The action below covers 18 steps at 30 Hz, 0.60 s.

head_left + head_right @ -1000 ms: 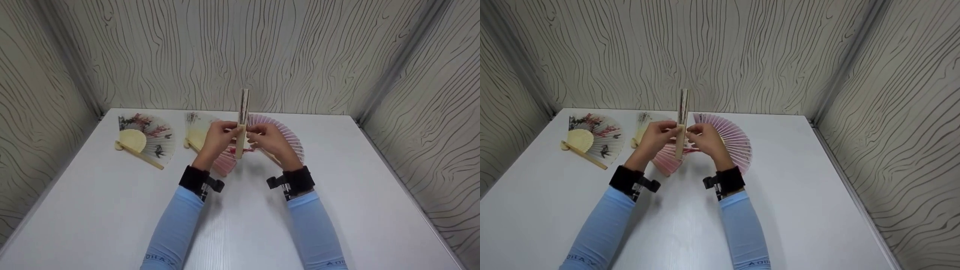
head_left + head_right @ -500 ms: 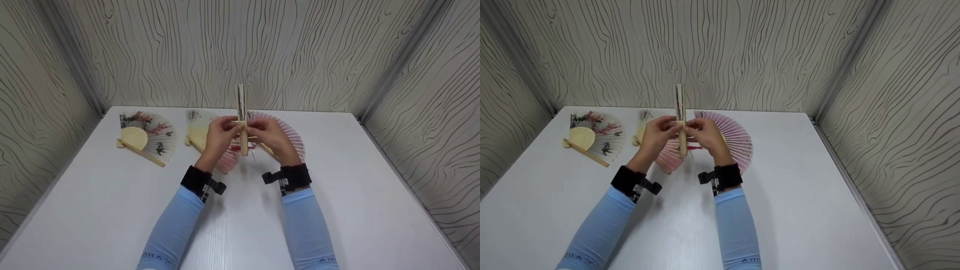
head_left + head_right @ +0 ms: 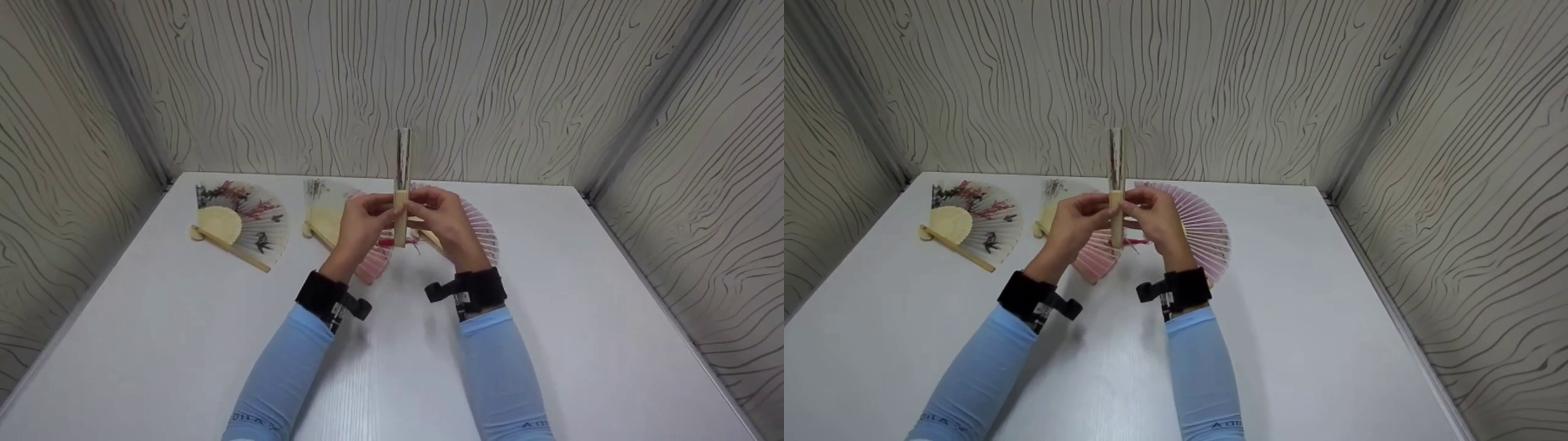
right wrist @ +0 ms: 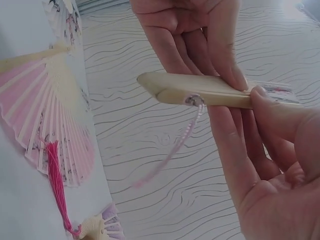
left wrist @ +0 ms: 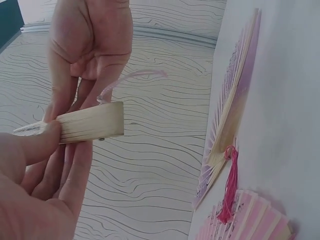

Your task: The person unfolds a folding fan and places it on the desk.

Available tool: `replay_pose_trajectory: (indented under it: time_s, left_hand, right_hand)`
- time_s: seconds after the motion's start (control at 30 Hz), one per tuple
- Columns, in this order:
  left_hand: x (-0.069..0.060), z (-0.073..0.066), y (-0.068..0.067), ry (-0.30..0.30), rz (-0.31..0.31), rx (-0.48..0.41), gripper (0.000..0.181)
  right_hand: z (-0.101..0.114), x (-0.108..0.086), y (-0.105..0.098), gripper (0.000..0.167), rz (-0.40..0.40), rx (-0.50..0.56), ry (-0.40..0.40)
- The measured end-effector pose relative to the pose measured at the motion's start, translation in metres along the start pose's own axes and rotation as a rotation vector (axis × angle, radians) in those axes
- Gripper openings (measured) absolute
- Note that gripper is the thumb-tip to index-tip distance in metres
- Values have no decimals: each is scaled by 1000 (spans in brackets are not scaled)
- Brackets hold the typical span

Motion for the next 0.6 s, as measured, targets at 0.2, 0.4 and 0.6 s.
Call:
replay_pose_trajectory:
  time_s: [0.2,0.4,0.6]
  left_hand:
    - [2,-1,-4,-4,-51,-52,26]
    - [3,1,-7,-27,-66,-140,23]
    - [5,6,-9,-58,-81,-195,24]
  right_hand:
    - [1,3,1,17,-47,68,-10]
    - [0,3,2,10,-88,130,2]
    - [0,2,-1,15,-84,104,19]
Point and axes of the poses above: each hand's wrist, its own x-axis towards the middle knuckle, its own y-axis out of the palm, z = x × y, the point moved 7 cm from there along x, towards the middle knuckle, and after that the axes turned 2 degrees about -y, right-handed, at the moved point
